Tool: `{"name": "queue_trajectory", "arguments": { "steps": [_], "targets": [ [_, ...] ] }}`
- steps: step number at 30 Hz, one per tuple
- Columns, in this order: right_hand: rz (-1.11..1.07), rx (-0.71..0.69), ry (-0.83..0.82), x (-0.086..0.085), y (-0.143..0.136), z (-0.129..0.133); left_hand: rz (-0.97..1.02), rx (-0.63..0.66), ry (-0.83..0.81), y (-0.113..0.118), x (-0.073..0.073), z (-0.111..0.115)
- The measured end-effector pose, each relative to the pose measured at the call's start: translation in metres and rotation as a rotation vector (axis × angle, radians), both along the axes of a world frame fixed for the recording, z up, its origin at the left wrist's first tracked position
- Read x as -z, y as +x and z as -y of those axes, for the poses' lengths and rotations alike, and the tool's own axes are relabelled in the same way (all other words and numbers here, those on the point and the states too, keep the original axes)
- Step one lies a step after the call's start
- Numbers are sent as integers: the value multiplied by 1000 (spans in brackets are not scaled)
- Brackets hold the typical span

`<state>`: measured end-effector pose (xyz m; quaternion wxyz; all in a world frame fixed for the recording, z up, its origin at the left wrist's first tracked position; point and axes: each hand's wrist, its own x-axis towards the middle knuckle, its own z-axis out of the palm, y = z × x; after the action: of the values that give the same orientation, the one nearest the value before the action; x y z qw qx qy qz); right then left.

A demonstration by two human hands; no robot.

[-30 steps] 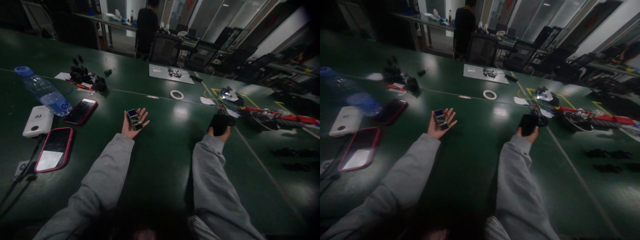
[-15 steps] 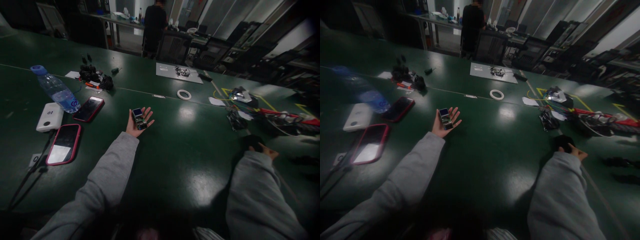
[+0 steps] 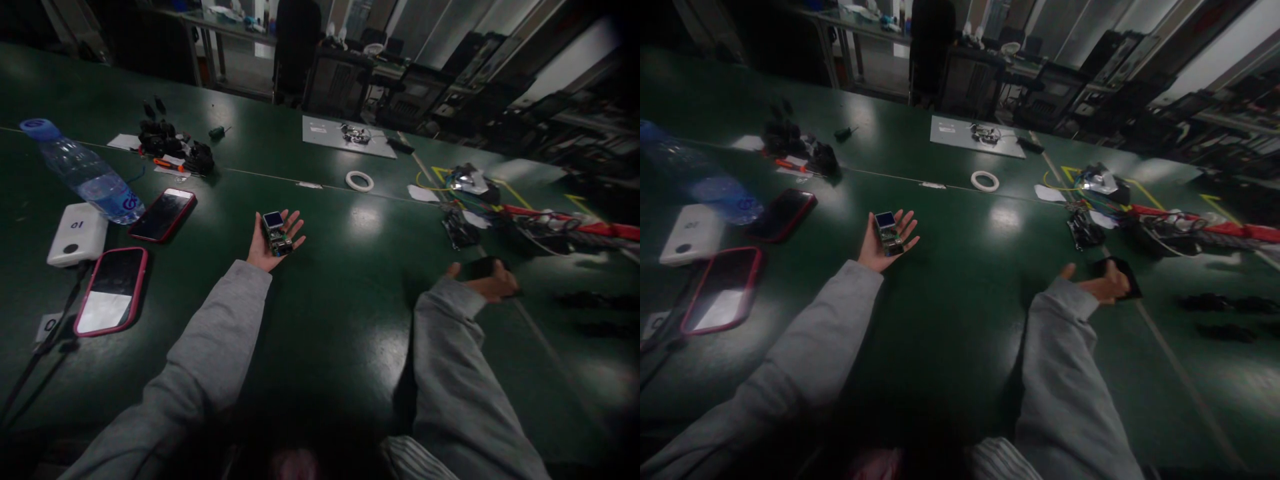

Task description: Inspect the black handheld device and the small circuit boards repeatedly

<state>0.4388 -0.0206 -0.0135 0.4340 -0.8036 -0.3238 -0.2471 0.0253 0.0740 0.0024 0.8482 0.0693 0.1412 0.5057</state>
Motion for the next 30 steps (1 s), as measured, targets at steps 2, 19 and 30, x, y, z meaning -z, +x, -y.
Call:
{"name": "queue_trajectory", "arguments": {
  "steps": [2,19,30],
  "targets": [
    [154,-286,31,20,-68,-9,-16,33,4,3,1,1],
    [-127,-1084,-116,18,-274,-47,25,132,85,6,-9,11],
    [-665,-954,65,55,-248,-73,-108,209,173,11,-4,15]
  ]
}}
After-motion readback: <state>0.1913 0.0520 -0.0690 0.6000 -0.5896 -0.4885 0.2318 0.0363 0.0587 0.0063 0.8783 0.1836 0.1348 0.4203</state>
